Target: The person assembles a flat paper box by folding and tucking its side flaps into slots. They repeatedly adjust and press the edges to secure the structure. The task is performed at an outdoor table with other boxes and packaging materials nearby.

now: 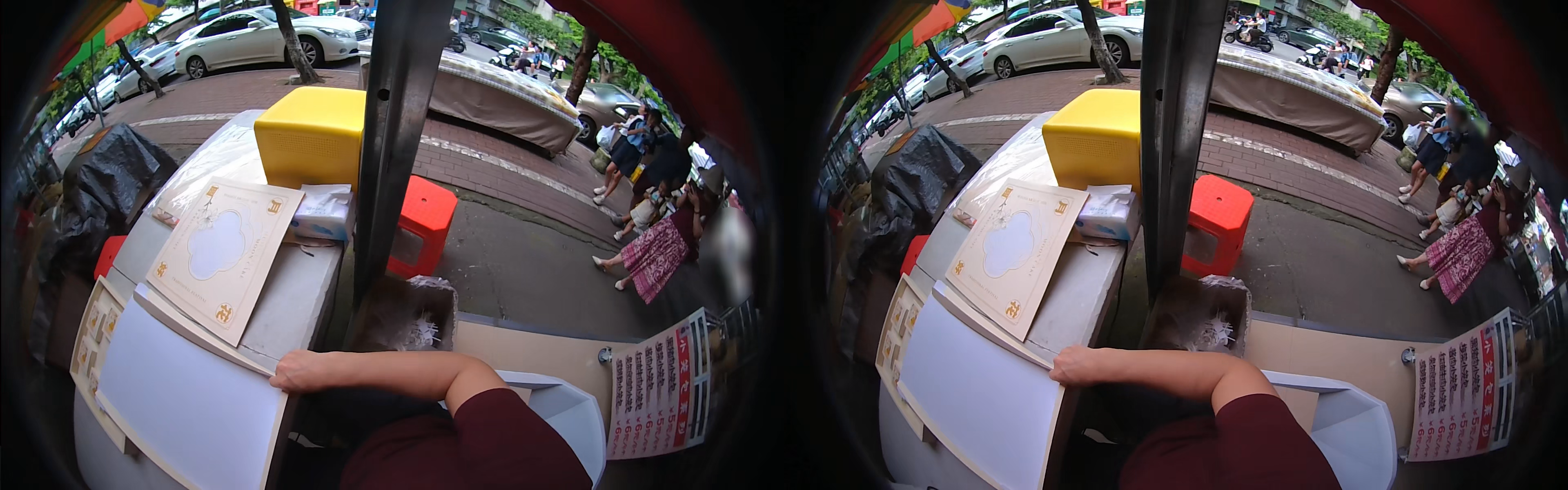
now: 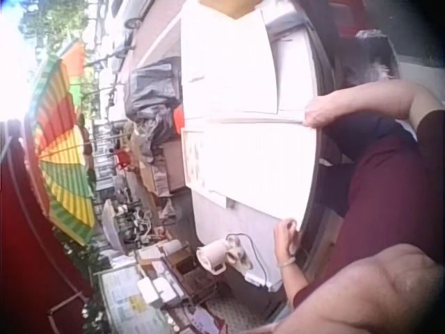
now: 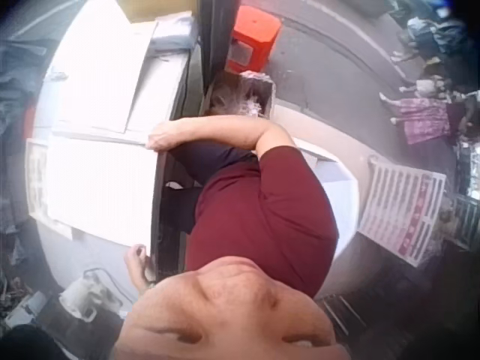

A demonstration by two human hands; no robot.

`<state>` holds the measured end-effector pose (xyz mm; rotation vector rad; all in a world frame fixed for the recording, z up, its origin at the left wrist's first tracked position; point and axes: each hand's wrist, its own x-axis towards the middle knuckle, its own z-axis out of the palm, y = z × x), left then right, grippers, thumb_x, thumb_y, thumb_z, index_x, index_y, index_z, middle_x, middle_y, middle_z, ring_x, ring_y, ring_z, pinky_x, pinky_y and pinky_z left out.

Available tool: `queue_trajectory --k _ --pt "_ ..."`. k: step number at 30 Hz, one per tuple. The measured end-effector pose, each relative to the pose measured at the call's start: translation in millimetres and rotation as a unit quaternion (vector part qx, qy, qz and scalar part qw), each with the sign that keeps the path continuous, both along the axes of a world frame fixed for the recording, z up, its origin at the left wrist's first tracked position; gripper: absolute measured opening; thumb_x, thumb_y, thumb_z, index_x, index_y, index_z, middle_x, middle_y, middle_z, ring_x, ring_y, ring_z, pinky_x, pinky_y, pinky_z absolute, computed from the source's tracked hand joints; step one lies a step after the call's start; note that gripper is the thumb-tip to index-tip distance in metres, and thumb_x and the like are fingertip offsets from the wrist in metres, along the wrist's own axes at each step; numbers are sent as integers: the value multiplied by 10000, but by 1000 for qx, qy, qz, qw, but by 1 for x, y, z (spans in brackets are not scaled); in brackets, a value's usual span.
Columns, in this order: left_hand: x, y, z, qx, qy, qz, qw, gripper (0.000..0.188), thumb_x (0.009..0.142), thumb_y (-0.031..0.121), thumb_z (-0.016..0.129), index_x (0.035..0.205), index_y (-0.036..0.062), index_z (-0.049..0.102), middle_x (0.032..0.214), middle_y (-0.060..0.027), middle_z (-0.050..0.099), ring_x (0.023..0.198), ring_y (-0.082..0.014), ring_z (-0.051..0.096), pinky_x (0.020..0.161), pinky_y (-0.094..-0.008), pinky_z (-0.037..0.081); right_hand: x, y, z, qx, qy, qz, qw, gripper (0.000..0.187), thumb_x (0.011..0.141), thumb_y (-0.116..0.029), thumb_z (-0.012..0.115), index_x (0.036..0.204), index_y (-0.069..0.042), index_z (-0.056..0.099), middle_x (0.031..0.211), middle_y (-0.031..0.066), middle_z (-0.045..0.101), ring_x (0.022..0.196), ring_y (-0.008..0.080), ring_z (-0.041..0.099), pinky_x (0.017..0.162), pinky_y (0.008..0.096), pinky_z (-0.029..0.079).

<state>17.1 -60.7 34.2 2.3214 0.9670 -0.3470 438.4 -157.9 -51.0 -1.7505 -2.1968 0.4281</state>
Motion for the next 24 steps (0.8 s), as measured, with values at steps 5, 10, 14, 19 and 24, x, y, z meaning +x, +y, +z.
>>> queue_trajectory --k 5,10,14,19,24 --pt "13 -14 9 17 25 17 999 166 797 101 615 884 7 722 747 -215 670 671 -313 660 659 -406 510 -2 -9 4 18 -33 -43 998 90 812 -80 601 760 -6 595 696 176 627 713 368 654 605 460 520" --pt "-8 -7 -27 37 -17 -33 999 159 774 129 675 872 11 717 761 -200 674 691 -317 648 667 -403 513 -1 -15 19 -14 -66 -58 996 94 784 -83 634 754 6 644 708 188 643 719 366 661 610 456 525" --pt "-20 -1 -37 -2 11 -36 999 282 718 115 751 961 0 664 859 -211 664 735 -331 632 678 -416 511 -5 -7 7 -7 -69 -86 994 94 718 -92 668 719 1 681 732 181 672 715 369 665 625 453 537" --pt "-11 -32 -32 117 22 -16 993 392 725 141 796 1036 -8 610 961 -251 632 768 -391 595 705 -444 500 -6 -2 -1 -10 -71 -90 993 85 724 -75 652 706 7 668 728 181 664 721 368 662 618 452 531" --pt "-16 -33 -32 61 -36 46 996 312 826 209 737 976 -35 613 880 -269 630 762 -451 571 736 -489 473 -5 5 -7 -30 -92 -78 992 106 742 -69 610 730 -10 696 757 174 683 750 365 675 640 448 545"
